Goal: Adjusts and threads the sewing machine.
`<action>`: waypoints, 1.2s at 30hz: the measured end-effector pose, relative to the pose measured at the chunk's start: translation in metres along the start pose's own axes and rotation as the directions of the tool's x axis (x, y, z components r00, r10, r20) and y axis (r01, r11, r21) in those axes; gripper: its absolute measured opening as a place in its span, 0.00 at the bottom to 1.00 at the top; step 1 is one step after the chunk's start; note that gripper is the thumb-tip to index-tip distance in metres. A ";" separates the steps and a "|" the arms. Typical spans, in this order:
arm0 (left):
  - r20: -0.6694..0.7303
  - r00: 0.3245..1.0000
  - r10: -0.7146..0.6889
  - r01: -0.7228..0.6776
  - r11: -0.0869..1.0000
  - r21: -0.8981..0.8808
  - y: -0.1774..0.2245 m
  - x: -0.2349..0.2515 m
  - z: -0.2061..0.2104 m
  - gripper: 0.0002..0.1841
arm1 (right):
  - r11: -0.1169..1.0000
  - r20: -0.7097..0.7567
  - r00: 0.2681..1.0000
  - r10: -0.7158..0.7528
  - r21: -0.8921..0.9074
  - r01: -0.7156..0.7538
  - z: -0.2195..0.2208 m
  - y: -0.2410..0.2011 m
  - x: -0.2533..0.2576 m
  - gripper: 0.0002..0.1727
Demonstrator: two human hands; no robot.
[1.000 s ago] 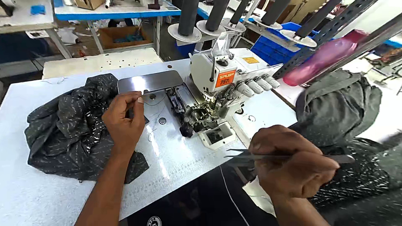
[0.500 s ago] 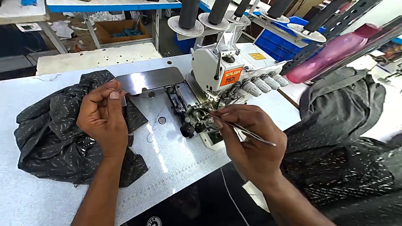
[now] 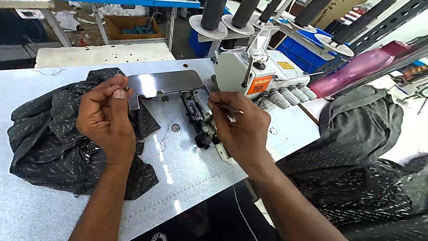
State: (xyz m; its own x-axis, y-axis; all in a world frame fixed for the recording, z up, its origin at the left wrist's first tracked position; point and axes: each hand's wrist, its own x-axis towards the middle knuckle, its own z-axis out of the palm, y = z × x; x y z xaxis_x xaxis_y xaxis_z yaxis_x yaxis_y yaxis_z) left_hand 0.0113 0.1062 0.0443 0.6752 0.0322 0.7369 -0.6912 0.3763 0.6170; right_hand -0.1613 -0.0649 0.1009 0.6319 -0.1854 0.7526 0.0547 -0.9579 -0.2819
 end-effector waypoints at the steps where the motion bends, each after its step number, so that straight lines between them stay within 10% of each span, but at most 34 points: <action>1: -0.003 1.000 -0.002 0.002 1.000 -0.006 -0.001 0.000 0.000 0.05 | 1.000 0.017 1.000 0.006 -0.017 -0.006 0.003 0.000 0.001 0.08; 36: -0.032 0.997 -0.067 0.068 0.998 0.004 0.001 0.003 -0.004 0.05 | 0.981 -0.001 0.994 0.111 -0.158 -0.110 0.050 0.008 0.019 0.06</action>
State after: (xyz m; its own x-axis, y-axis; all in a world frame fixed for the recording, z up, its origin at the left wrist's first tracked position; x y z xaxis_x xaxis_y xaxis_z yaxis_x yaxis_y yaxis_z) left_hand 0.0139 0.1104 0.0460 0.7281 0.0362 0.6845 -0.6451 0.3737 0.6665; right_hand -0.1103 -0.0653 0.0831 0.6332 -0.2912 0.7171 -0.1381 -0.9541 -0.2656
